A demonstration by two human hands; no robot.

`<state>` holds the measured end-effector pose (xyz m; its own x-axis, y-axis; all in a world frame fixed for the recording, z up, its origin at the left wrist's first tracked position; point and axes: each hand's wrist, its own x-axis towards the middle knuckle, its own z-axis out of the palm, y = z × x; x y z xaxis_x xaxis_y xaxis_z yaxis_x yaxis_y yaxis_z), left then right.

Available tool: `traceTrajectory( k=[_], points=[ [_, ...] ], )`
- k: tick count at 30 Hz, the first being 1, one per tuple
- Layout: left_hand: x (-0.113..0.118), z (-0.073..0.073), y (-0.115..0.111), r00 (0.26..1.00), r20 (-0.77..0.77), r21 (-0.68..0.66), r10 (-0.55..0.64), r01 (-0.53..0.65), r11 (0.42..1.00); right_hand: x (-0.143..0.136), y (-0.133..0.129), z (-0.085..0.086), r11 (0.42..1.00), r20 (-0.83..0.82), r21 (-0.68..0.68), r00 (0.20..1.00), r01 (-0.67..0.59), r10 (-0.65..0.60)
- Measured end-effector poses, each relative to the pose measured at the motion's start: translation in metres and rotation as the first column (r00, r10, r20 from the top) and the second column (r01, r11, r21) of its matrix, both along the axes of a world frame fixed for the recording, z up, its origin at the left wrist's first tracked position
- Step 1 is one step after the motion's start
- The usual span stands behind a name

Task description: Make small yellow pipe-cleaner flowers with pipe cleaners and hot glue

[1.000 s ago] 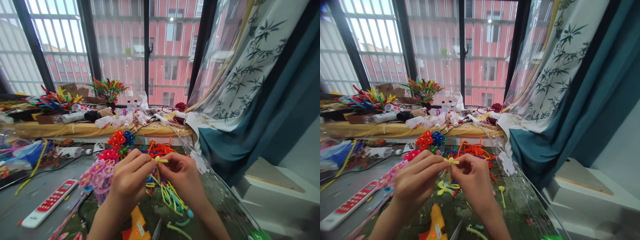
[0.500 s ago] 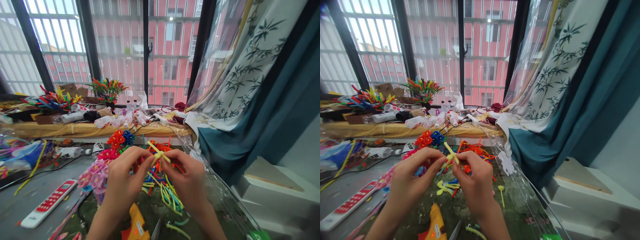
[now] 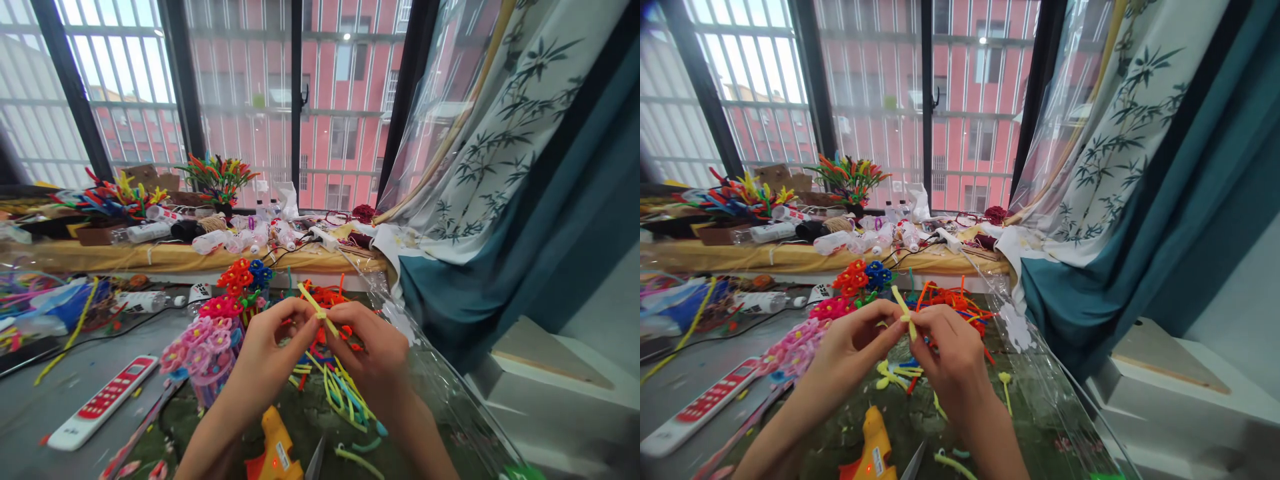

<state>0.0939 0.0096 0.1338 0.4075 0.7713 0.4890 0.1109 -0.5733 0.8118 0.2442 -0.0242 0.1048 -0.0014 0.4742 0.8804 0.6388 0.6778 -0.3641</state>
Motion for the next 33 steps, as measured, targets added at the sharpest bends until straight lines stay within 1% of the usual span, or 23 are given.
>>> traceTrajectory(
  k=[3, 5, 6, 7, 9, 10, 11, 12, 13, 14, 15, 16, 17, 18, 19, 20, 22, 24, 26, 28, 29, 31, 33],
  points=[
    [0.0, -0.004, 0.001, 0.994, -0.071, 0.204, 0.083, -0.067, 0.977, 0.001, -0.002, 0.005, 0.993, -0.048, -0.118, 0.999, -0.014, 0.008],
    [-0.001, -0.007, 0.002, 0.976, -0.119, 0.441, 0.183, -0.113, 0.891, 0.001, -0.003, 0.008, 0.976, -0.113, -0.212, 0.993, -0.053, 0.03],
    [-0.002, -0.008, 0.003, 0.965, -0.136, 0.572, 0.225, -0.109, 0.813, 0.002, -0.003, 0.009, 0.963, -0.155, -0.257, 0.987, -0.086, 0.046],
    [-0.004, -0.009, 0.004, 0.955, -0.144, 0.702, 0.26, -0.086, 0.706, 0.002, -0.003, 0.01, 0.947, -0.198, -0.295, 0.978, -0.124, 0.066],
    [-0.006, -0.01, 0.007, 0.933, -0.143, 0.905, 0.329, -0.011, 0.425, 0.003, -0.002, 0.01, 0.916, -0.287, -0.342, 0.951, -0.211, 0.112],
    [-0.006, -0.01, 0.008, 0.924, -0.125, 0.96, 0.362, 0.021, 0.279, 0.003, -0.002, 0.009, 0.902, -0.329, -0.35, 0.935, -0.252, 0.133],
    [-0.006, -0.01, 0.008, 0.917, -0.103, 0.985, 0.385, 0.041, 0.165, 0.004, -0.002, 0.009, 0.894, -0.359, -0.349, 0.921, -0.28, 0.149],
    [-0.006, -0.01, 0.008, 0.918, -0.076, 0.994, 0.388, 0.038, 0.105, 0.005, -0.002, 0.009, 0.895, -0.372, -0.337, 0.915, -0.292, 0.158],
    [-0.005, -0.011, 0.008, 0.926, -0.057, 0.993, 0.374, 0.012, 0.121, 0.007, -0.002, 0.008, 0.907, -0.364, -0.315, 0.918, -0.279, 0.156],
    [-0.004, -0.011, 0.007, 0.935, -0.037, 0.977, 0.353, -0.041, 0.21, 0.008, -0.002, 0.007, 0.928, -0.328, -0.284, 0.934, -0.243, 0.144],
    [-0.003, -0.01, 0.005, 0.943, -0.017, 0.93, 0.332, -0.107, 0.352, 0.009, -0.002, 0.006, 0.952, -0.265, -0.241, 0.956, -0.189, 0.122],
    [-0.001, -0.009, 0.004, 0.946, -0.005, 0.835, 0.323, -0.173, 0.522, 0.011, -0.001, 0.005, 0.975, -0.188, -0.183, 0.978, -0.128, 0.093],
    [0.0, -0.008, 0.002, 0.95, -0.005, 0.692, 0.312, -0.222, 0.687, 0.012, 0.0, 0.003, 0.991, -0.109, -0.113, 0.992, -0.073, 0.061],
    [0.001, -0.007, 0.0, 0.958, -0.014, 0.514, 0.286, -0.239, 0.824, 0.013, 0.002, 0.002, 0.999, -0.039, -0.036, 0.999, -0.026, 0.025],
    [0.003, -0.006, -0.001, 0.971, -0.02, 0.327, 0.239, -0.22, 0.919, 0.013, 0.003, 0.0, 0.999, 0.017, 0.041, 1.0, 0.009, -0.01],
    [0.004, -0.004, -0.002, 0.986, -0.011, 0.144, 0.169, -0.166, 0.976, 0.014, 0.005, -0.002, 0.994, 0.061, 0.109, 0.997, 0.03, -0.037],
    [0.005, -0.003, -0.003, 0.996, 0.083, -0.156, 0.024, -0.011, 0.988, 0.012, 0.007, -0.004, 0.976, 0.108, 0.21, 0.991, 0.06, -0.085],
    [0.006, -0.003, -0.004, 0.974, 0.219, -0.359, -0.058, 0.136, 0.923, 0.009, 0.007, -0.004, 0.963, 0.134, 0.258, 0.984, 0.079, -0.117],
    [0.006, -0.004, -0.003, 0.94, 0.329, -0.498, -0.094, 0.257, 0.828, 0.006, 0.006, -0.001, 0.957, 0.157, 0.278, 0.979, 0.084, -0.131],
    [0.006, -0.006, -0.002, 0.914, 0.395, -0.581, -0.096, 0.329, 0.744, 0.004, 0.005, 0.001, 0.954, 0.189, 0.29, 0.972, 0.077, -0.136],
    [0.006, -0.006, -0.001, 0.91, 0.404, -0.595, -0.093, 0.338, 0.729, 0.003, 0.004, 0.002, 0.952, 0.203, 0.295, 0.969, 0.077, -0.141],
    [0.006, -0.007, 0.0, 0.918, 0.388, -0.585, -0.08, 0.312, 0.749, 0.004, 0.006, 0.001, 0.955, 0.224, 0.288, 0.964, 0.075, -0.144],
    [0.005, -0.007, 0.002, 0.938, 0.339, -0.524, -0.076, 0.255, 0.813, 0.005, 0.008, -0.002, 0.966, 0.229, 0.251, 0.965, 0.068, -0.127]
  ],
)
